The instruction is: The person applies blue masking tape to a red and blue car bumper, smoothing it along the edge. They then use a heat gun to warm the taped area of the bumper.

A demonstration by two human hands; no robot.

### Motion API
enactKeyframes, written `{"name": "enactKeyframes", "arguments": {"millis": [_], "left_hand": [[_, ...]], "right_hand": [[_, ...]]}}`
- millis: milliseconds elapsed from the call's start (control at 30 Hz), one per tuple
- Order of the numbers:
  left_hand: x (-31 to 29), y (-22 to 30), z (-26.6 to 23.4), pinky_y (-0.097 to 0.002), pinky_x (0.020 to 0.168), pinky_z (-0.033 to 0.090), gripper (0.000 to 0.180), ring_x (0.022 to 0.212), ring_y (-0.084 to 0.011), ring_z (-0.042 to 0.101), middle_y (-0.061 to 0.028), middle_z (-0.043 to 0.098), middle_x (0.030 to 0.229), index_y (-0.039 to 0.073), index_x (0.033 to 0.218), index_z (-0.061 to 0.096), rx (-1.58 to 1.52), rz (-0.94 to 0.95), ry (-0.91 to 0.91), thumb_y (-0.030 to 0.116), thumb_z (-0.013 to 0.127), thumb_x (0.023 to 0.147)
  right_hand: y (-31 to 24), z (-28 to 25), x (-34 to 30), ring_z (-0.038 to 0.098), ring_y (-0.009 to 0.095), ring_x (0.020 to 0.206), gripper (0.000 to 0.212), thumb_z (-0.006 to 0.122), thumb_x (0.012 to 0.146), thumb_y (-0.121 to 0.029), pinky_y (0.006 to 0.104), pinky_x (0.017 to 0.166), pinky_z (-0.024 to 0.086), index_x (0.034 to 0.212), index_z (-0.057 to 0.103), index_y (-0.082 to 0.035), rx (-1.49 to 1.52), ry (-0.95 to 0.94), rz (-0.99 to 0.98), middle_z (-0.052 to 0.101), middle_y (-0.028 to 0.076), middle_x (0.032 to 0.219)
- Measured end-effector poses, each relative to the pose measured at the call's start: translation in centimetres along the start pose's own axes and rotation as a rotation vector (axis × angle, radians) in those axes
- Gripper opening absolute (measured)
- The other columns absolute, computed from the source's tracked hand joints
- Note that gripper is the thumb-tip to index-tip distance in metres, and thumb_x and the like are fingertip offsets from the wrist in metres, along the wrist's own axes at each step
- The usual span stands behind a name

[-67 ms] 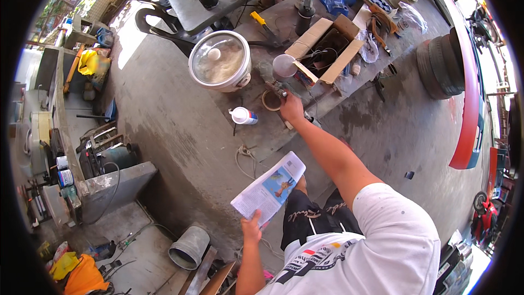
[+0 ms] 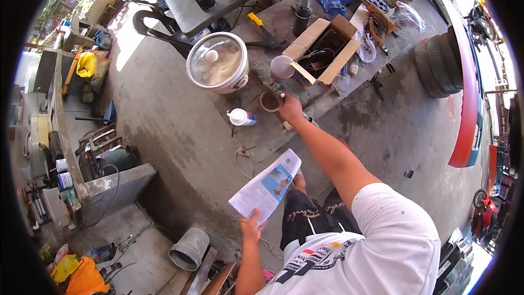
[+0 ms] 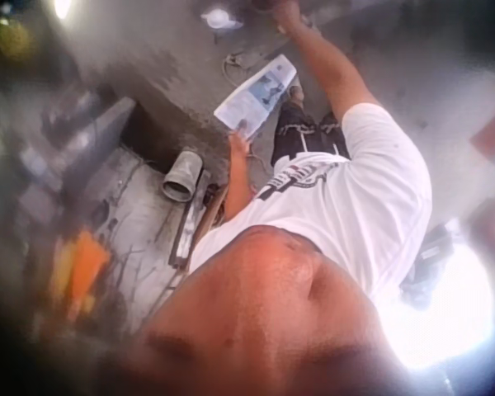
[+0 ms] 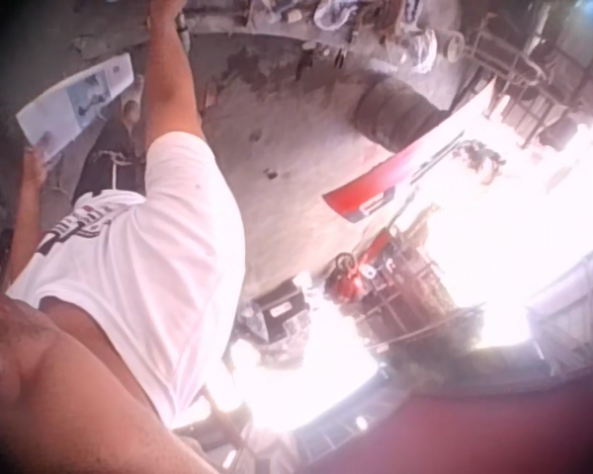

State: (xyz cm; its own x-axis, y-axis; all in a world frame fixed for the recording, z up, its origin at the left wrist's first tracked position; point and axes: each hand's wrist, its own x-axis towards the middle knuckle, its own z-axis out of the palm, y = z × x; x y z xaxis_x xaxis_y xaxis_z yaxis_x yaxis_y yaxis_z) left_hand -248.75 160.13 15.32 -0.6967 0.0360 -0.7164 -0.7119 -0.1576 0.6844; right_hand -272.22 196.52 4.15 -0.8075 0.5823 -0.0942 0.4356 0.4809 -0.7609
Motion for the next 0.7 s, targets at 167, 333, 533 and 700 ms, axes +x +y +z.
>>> {"name": "enactKeyframes", "arguments": {"millis": [167, 333, 533, 700], "left_hand": [[0.2, 3.0, 2.6, -0.0344, 0.057, 0.055, 0.033, 0.080, -0.0208, 0.069, -0.0099, 0.070, 0.101, -0.001, 0.116, 0.062, 0.030, 0.100, -0.031, 0.012, 0.076, 0.089], [0.0, 6.8, 5.5, -0.0372, 0.070, 0.058, 0.035, 0.087, -0.0232, 0.070, -0.0125, 0.069, 0.106, -0.004, 0.119, 0.060, -0.001, 0.097, -0.159, 0.010, 0.074, 0.090], [0.4, 12.4, 12.5, -0.0392, 0.083, 0.057, 0.038, 0.095, -0.0264, 0.069, -0.0153, 0.068, 0.113, -0.006, 0.124, 0.058, -0.022, 0.045, -0.352, 0.011, 0.069, 0.092], [4.1, 19.9, 25.6, -0.0377, 0.086, 0.056, 0.037, 0.097, -0.0241, 0.069, -0.0145, 0.068, 0.116, -0.006, 0.124, 0.060, 0.140, 0.210, -0.483, 0.008, 0.069, 0.091]], "right_hand": [[1.3, -1.9, -0.2, 0.063, 0.041, 0.104, 0.043, 0.073, 0.082, -0.028, 0.0485, 0.088, 0.052, 0.118, 0.063, -0.008, -0.060, -0.036, -0.030, 0.063, 0.021, 0.111], [1.8, -6.1, -3.3, 0.061, 0.039, 0.109, 0.052, 0.073, 0.085, -0.037, 0.0489, 0.092, 0.050, 0.126, 0.058, -0.008, 0.006, -0.040, 0.032, 0.062, 0.020, 0.115], [1.8, -19.8, -11.9, 0.062, 0.023, 0.111, 0.049, 0.057, 0.099, -0.048, 0.0417, 0.096, 0.048, 0.123, 0.064, -0.006, 1.180, -0.573, 0.638, 0.064, 0.012, 0.123], [2.9, -30.6, -9.8, 0.063, 0.015, 0.100, 0.034, 0.071, 0.093, -0.027, 0.0323, 0.090, 0.051, 0.115, 0.067, -0.002, 0.684, -0.373, 0.131, 0.070, 0.006, 0.106]]}}
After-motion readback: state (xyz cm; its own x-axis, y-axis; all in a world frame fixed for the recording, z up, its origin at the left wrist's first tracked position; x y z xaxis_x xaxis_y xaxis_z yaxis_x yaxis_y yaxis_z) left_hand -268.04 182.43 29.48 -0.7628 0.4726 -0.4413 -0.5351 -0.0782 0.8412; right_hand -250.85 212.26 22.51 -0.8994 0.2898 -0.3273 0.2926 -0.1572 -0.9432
